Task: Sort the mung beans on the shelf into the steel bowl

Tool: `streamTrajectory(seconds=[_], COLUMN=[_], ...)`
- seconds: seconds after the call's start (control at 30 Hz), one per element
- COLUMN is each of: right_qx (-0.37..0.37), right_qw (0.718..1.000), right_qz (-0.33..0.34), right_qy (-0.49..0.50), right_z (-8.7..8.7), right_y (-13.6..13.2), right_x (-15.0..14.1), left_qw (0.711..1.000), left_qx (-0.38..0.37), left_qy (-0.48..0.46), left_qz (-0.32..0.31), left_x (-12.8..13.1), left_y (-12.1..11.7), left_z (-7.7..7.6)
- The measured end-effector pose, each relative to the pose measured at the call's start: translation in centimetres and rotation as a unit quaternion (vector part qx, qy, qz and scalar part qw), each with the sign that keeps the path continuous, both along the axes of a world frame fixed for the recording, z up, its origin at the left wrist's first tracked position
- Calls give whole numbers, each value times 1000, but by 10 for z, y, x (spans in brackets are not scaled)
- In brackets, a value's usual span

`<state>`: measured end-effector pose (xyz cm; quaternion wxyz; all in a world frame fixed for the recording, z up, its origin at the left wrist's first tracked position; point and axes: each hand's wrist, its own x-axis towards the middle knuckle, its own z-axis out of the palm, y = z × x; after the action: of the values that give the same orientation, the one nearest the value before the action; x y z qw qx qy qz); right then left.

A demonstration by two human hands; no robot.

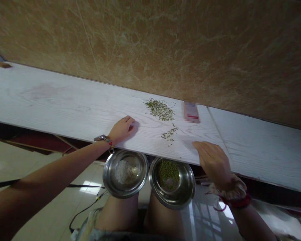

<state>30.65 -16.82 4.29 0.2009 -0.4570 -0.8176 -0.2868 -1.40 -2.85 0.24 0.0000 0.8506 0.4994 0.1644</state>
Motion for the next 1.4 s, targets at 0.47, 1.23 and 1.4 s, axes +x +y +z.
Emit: streamTrajectory(seconds=[0.47, 1.23, 1.4], right_qx=[9, -5, -14], right_qw=[999, 998, 997], right_qz=[33, 30, 64], right_qy=[-25, -50, -41], right_z=[13, 11, 16], right_y=[-8, -20, -35], right_x=[-14, -15, -24], left_qw=[1000, 1000, 1000], left_qx=[11, 10, 8], left_qy=[-1, -5, -9], left_qz=[-9, -9, -14], left_x=[-2, -1, -1], left_y=[2, 0, 1], left_z=[-3, -1, -2])
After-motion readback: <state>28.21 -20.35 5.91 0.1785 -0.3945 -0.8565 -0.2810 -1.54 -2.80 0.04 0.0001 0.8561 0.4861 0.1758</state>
